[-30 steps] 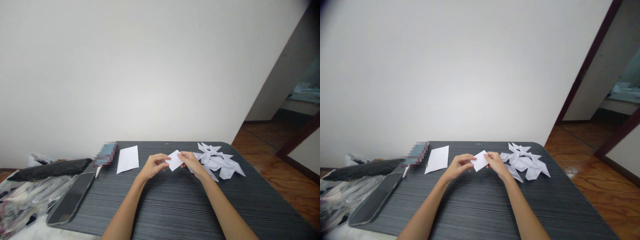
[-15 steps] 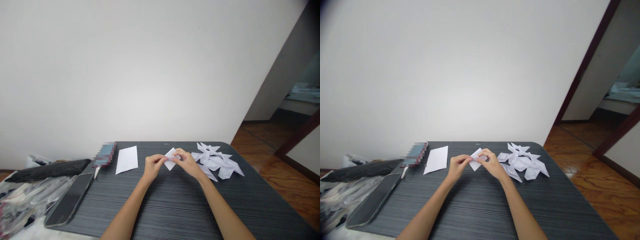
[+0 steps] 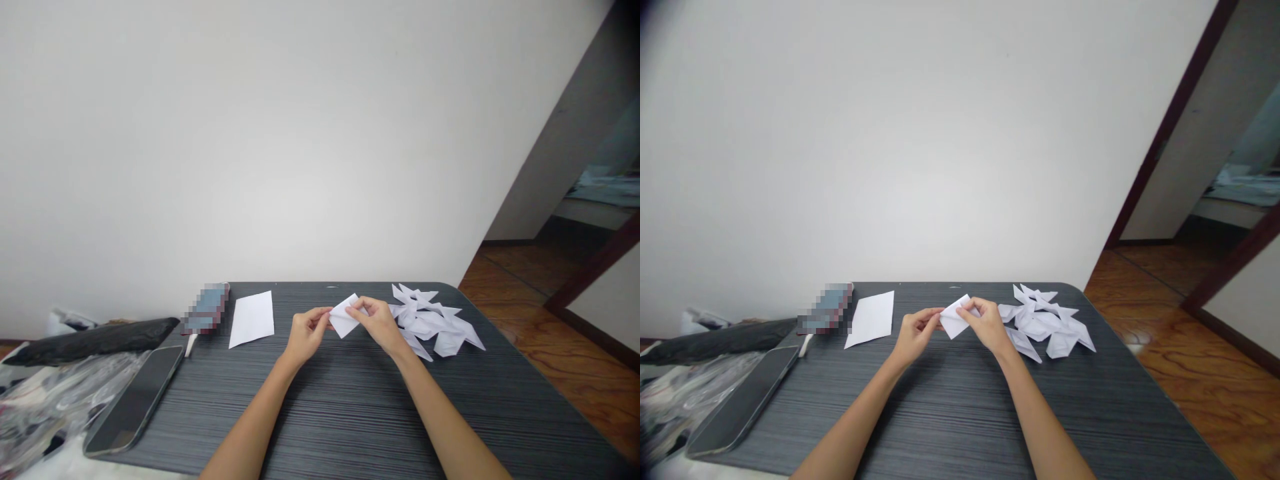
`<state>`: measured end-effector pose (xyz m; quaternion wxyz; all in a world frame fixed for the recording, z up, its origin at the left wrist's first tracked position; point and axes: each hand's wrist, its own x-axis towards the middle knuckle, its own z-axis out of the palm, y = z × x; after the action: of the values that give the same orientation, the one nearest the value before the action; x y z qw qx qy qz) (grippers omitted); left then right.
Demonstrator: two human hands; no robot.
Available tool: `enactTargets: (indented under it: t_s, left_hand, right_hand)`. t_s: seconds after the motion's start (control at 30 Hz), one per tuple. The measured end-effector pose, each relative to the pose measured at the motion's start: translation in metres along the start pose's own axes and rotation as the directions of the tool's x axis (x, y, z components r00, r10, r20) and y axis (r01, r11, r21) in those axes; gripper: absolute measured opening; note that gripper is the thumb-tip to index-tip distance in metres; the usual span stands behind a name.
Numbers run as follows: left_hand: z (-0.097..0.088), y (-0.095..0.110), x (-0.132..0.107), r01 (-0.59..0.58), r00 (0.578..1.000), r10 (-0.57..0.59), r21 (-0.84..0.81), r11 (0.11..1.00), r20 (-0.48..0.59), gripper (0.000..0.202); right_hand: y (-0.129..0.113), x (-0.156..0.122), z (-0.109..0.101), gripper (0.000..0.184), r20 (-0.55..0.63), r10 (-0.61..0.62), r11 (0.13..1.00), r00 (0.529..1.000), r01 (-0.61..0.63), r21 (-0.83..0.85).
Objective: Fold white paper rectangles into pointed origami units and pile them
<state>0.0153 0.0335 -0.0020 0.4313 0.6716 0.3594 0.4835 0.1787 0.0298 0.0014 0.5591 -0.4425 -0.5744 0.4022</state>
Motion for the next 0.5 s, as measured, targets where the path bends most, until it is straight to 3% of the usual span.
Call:
enactTargets:
  t_s: [0.3,0.5]
  left_hand:
    - [0.0032,0.0017,0.0005,0.087,0.996,-0.088,-0.053,0.995,-0.023,0.019]
    - [0.0033,0.0014,0.0025,0.146,0.989,-0.141,-0.086,0.986,0.053,0.025]
  right_hand:
    - [-0.0008,-0.0007,0.0040,0.026,-0.026,0.019,0.999,0.999,-0.020,-0.028]
    - [0.0002,-0.0008,0.0036,0.027,-0.012,0.023,0.999,1.000,-0.024,-0.043]
